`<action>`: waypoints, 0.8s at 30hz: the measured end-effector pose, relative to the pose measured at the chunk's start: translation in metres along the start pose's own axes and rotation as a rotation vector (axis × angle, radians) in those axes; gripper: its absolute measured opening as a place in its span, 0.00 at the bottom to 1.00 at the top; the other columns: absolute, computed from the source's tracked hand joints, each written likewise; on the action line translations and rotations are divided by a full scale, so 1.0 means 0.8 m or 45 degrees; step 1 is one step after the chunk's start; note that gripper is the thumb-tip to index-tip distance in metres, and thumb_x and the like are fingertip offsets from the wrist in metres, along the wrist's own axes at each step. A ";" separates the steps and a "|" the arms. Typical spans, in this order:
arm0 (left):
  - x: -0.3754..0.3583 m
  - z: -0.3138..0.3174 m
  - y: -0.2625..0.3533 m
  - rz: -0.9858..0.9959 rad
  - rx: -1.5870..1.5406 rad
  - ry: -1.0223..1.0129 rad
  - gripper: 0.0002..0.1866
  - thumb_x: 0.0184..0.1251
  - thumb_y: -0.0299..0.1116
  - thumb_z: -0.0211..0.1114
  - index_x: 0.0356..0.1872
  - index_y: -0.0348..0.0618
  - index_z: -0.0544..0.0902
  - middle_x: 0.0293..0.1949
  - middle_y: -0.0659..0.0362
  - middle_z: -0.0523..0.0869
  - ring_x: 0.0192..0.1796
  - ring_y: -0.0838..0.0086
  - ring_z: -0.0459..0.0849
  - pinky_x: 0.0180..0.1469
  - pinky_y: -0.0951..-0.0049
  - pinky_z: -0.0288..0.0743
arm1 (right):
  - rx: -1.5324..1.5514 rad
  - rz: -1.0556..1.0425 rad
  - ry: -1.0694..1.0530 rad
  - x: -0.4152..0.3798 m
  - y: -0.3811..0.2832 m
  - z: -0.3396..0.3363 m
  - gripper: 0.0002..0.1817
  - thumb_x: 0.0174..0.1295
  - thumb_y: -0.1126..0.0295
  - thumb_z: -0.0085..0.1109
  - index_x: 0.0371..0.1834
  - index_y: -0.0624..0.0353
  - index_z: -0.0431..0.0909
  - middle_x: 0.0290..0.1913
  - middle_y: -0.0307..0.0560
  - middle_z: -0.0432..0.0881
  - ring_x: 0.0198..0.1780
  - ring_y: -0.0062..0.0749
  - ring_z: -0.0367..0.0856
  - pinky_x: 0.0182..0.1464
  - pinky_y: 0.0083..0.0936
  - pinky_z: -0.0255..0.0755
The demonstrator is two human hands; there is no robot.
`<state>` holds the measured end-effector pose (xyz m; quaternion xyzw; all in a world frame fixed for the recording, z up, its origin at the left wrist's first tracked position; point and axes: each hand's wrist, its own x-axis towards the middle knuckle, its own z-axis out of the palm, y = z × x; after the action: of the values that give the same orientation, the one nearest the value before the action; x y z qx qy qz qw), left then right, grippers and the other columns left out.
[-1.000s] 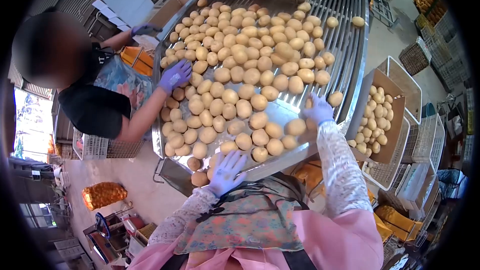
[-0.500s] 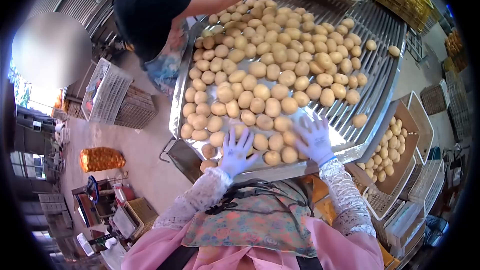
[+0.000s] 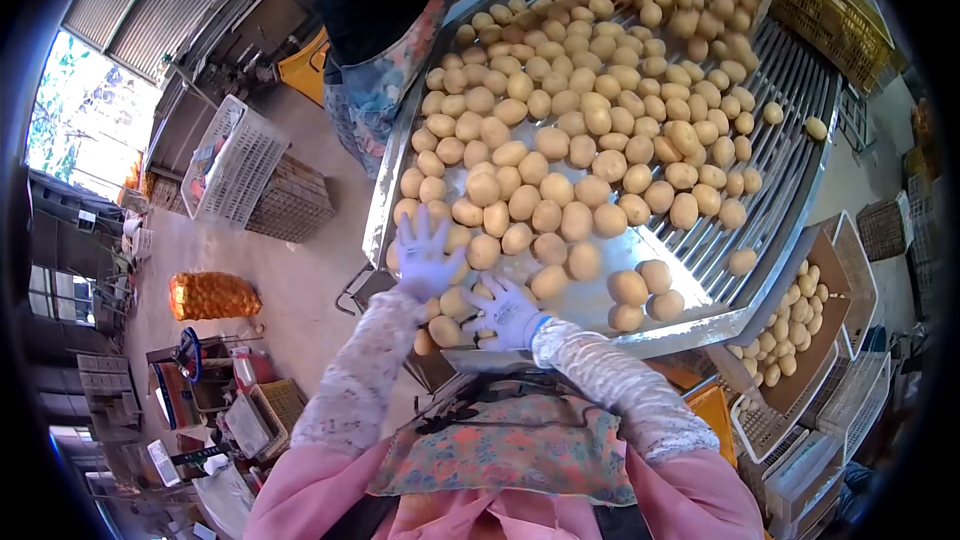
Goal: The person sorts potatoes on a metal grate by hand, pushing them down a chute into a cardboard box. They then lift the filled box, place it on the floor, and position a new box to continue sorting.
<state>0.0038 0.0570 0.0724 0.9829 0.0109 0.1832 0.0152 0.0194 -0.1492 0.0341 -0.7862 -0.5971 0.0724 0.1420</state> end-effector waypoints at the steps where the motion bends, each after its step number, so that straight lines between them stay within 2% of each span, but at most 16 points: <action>1: 0.007 0.011 0.018 -0.074 0.145 -0.005 0.21 0.63 0.42 0.64 0.55 0.46 0.83 0.55 0.52 0.82 0.63 0.48 0.77 0.69 0.44 0.64 | 0.180 -0.135 -0.048 -0.006 0.015 0.001 0.24 0.58 0.43 0.62 0.58 0.28 0.84 0.70 0.38 0.76 0.75 0.57 0.63 0.74 0.55 0.59; 2: 0.004 0.022 0.036 -0.085 0.132 -0.003 0.21 0.63 0.42 0.64 0.55 0.46 0.83 0.55 0.52 0.82 0.63 0.48 0.77 0.69 0.44 0.64 | 0.364 -0.269 -0.099 -0.014 0.032 0.002 0.21 0.60 0.45 0.61 0.55 0.31 0.86 0.65 0.36 0.81 0.73 0.53 0.67 0.72 0.53 0.61; 3: -0.005 0.034 0.056 -0.023 -0.078 -0.136 0.22 0.63 0.43 0.65 0.56 0.46 0.82 0.57 0.52 0.81 0.63 0.48 0.75 0.69 0.42 0.63 | 0.666 -0.148 -0.035 -0.025 0.061 0.012 0.17 0.62 0.50 0.60 0.51 0.38 0.88 0.55 0.35 0.87 0.69 0.46 0.73 0.68 0.48 0.65; 5: -0.031 0.045 0.084 0.104 -0.483 -0.398 0.23 0.63 0.46 0.66 0.57 0.47 0.81 0.60 0.53 0.79 0.63 0.46 0.73 0.68 0.39 0.63 | 0.278 0.091 -0.311 -0.015 0.106 -0.075 0.16 0.61 0.51 0.61 0.48 0.42 0.87 0.54 0.39 0.86 0.54 0.46 0.84 0.55 0.36 0.76; 7: -0.062 -0.006 0.111 0.206 -0.406 -0.080 0.18 0.64 0.43 0.66 0.52 0.49 0.84 0.52 0.56 0.82 0.55 0.55 0.79 0.63 0.48 0.70 | 0.308 0.529 0.272 -0.021 0.141 -0.101 0.22 0.60 0.51 0.62 0.57 0.39 0.85 0.64 0.45 0.80 0.66 0.54 0.74 0.72 0.50 0.63; 8: -0.072 -0.016 0.108 0.215 -0.399 -0.085 0.18 0.64 0.43 0.66 0.52 0.49 0.84 0.52 0.56 0.82 0.55 0.55 0.79 0.63 0.48 0.70 | 0.315 0.531 0.282 -0.014 0.150 -0.094 0.22 0.60 0.51 0.62 0.57 0.39 0.85 0.64 0.45 0.80 0.66 0.54 0.74 0.72 0.50 0.63; 10: -0.087 -0.034 0.085 0.395 -0.631 -0.148 0.15 0.63 0.39 0.68 0.49 0.47 0.83 0.46 0.55 0.82 0.49 0.58 0.81 0.54 0.55 0.75 | -0.460 0.637 0.569 -0.003 0.161 -0.072 0.26 0.51 0.46 0.65 0.55 0.36 0.84 0.65 0.51 0.76 0.68 0.61 0.68 0.67 0.62 0.65; 11: -0.088 -0.036 0.065 0.399 -0.627 -0.157 0.15 0.63 0.39 0.68 0.49 0.47 0.83 0.46 0.55 0.82 0.49 0.58 0.81 0.54 0.55 0.75 | -0.452 0.644 0.571 0.002 0.149 -0.076 0.26 0.51 0.46 0.65 0.55 0.36 0.84 0.65 0.51 0.76 0.68 0.61 0.68 0.67 0.62 0.65; 13: -0.085 -0.025 0.017 0.207 -0.584 -0.453 0.14 0.63 0.36 0.68 0.47 0.44 0.83 0.44 0.54 0.82 0.47 0.58 0.81 0.47 0.58 0.75 | -0.069 0.537 0.245 0.012 0.109 -0.077 0.27 0.58 0.46 0.64 0.63 0.33 0.82 0.75 0.51 0.68 0.74 0.69 0.59 0.77 0.65 0.49; 14: -0.069 -0.010 -0.002 0.222 -0.408 -0.150 0.13 0.63 0.35 0.68 0.46 0.42 0.83 0.41 0.54 0.82 0.43 0.57 0.81 0.44 0.55 0.74 | -0.093 0.479 0.249 0.011 0.090 -0.063 0.28 0.58 0.46 0.63 0.63 0.32 0.81 0.75 0.51 0.68 0.75 0.69 0.60 0.77 0.64 0.49; 15: -0.046 -0.003 -0.013 0.029 -0.433 -0.042 0.21 0.65 0.40 0.68 0.55 0.42 0.82 0.50 0.50 0.83 0.51 0.51 0.81 0.51 0.53 0.75 | -0.118 0.430 0.250 0.003 0.072 -0.044 0.28 0.58 0.45 0.63 0.64 0.31 0.81 0.76 0.50 0.67 0.75 0.69 0.60 0.78 0.63 0.48; 17: 0.008 0.000 -0.014 -0.135 -0.216 -0.123 0.32 0.66 0.49 0.66 0.67 0.41 0.77 0.65 0.45 0.77 0.63 0.42 0.75 0.64 0.43 0.69 | -0.128 0.343 0.290 -0.023 0.062 -0.012 0.28 0.58 0.44 0.64 0.64 0.31 0.80 0.76 0.49 0.68 0.75 0.66 0.61 0.78 0.63 0.49; 18: 0.014 0.019 -0.002 -0.136 -0.227 -0.123 0.32 0.66 0.49 0.66 0.67 0.41 0.77 0.65 0.45 0.77 0.63 0.42 0.75 0.64 0.43 0.69 | -0.125 0.240 0.327 -0.037 0.066 0.000 0.29 0.57 0.44 0.64 0.64 0.31 0.80 0.75 0.49 0.68 0.74 0.64 0.63 0.77 0.63 0.49; 20: 0.014 0.069 0.038 -0.259 -0.051 -0.176 0.37 0.65 0.55 0.64 0.72 0.45 0.73 0.73 0.46 0.70 0.69 0.40 0.70 0.71 0.32 0.56 | -0.010 0.226 0.269 -0.079 0.082 -0.021 0.30 0.56 0.43 0.64 0.65 0.30 0.79 0.75 0.49 0.69 0.74 0.60 0.64 0.77 0.64 0.49; 22: 0.006 0.037 0.067 -0.133 -0.104 -0.326 0.38 0.66 0.57 0.63 0.73 0.48 0.72 0.74 0.45 0.68 0.72 0.39 0.66 0.73 0.31 0.53 | 0.097 0.210 0.217 -0.118 0.094 -0.059 0.31 0.56 0.43 0.64 0.66 0.30 0.78 0.74 0.49 0.70 0.74 0.56 0.65 0.77 0.64 0.49; 24: -0.020 0.015 0.077 -0.008 -0.145 -0.482 0.38 0.67 0.59 0.62 0.74 0.50 0.72 0.76 0.45 0.66 0.75 0.38 0.63 0.74 0.30 0.50 | -0.097 0.355 0.089 -0.147 0.098 -0.087 0.34 0.54 0.41 0.64 0.67 0.30 0.77 0.72 0.49 0.71 0.74 0.51 0.66 0.76 0.66 0.50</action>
<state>-0.0060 -0.0056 0.0570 0.9973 0.0005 -0.0045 0.0729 0.0783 -0.2909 0.0692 -0.8684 -0.4791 0.0414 0.1211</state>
